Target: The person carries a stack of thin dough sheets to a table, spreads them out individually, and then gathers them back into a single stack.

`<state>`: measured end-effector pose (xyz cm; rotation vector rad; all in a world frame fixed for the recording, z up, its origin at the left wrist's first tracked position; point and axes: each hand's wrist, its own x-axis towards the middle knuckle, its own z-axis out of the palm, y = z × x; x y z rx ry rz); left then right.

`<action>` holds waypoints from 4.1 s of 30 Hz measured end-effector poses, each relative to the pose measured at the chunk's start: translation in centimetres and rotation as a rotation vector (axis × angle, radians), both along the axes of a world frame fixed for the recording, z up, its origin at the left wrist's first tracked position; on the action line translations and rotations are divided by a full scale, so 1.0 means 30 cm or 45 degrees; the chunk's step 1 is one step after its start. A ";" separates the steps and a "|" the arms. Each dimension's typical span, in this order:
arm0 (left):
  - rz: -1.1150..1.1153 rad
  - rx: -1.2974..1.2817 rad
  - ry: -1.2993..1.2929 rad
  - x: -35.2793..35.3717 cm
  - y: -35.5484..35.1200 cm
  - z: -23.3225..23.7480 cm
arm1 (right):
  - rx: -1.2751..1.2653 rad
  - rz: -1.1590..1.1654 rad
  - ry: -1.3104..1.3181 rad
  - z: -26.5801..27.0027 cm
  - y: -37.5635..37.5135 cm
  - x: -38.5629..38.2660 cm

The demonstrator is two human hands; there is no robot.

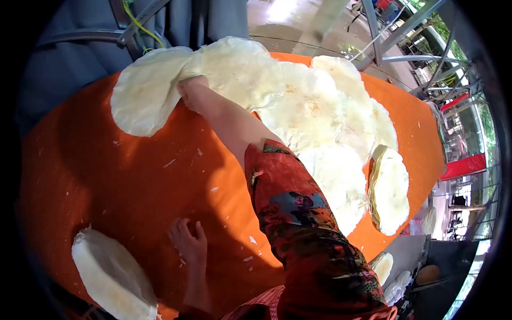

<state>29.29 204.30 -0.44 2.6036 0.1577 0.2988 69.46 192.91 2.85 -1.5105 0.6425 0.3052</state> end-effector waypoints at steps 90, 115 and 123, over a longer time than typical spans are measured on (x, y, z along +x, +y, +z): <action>-0.257 0.259 -0.342 -0.158 -0.195 -0.004 | 0.288 -0.262 0.139 0.112 -1.623 -1.642; 0.102 0.437 -0.238 -0.310 -1.421 -0.046 | -0.819 0.078 -0.785 0.256 -2.680 -1.506; 0.025 0.218 -0.252 -0.276 -1.356 -0.092 | -0.699 0.146 -0.226 -0.035 -2.221 -0.770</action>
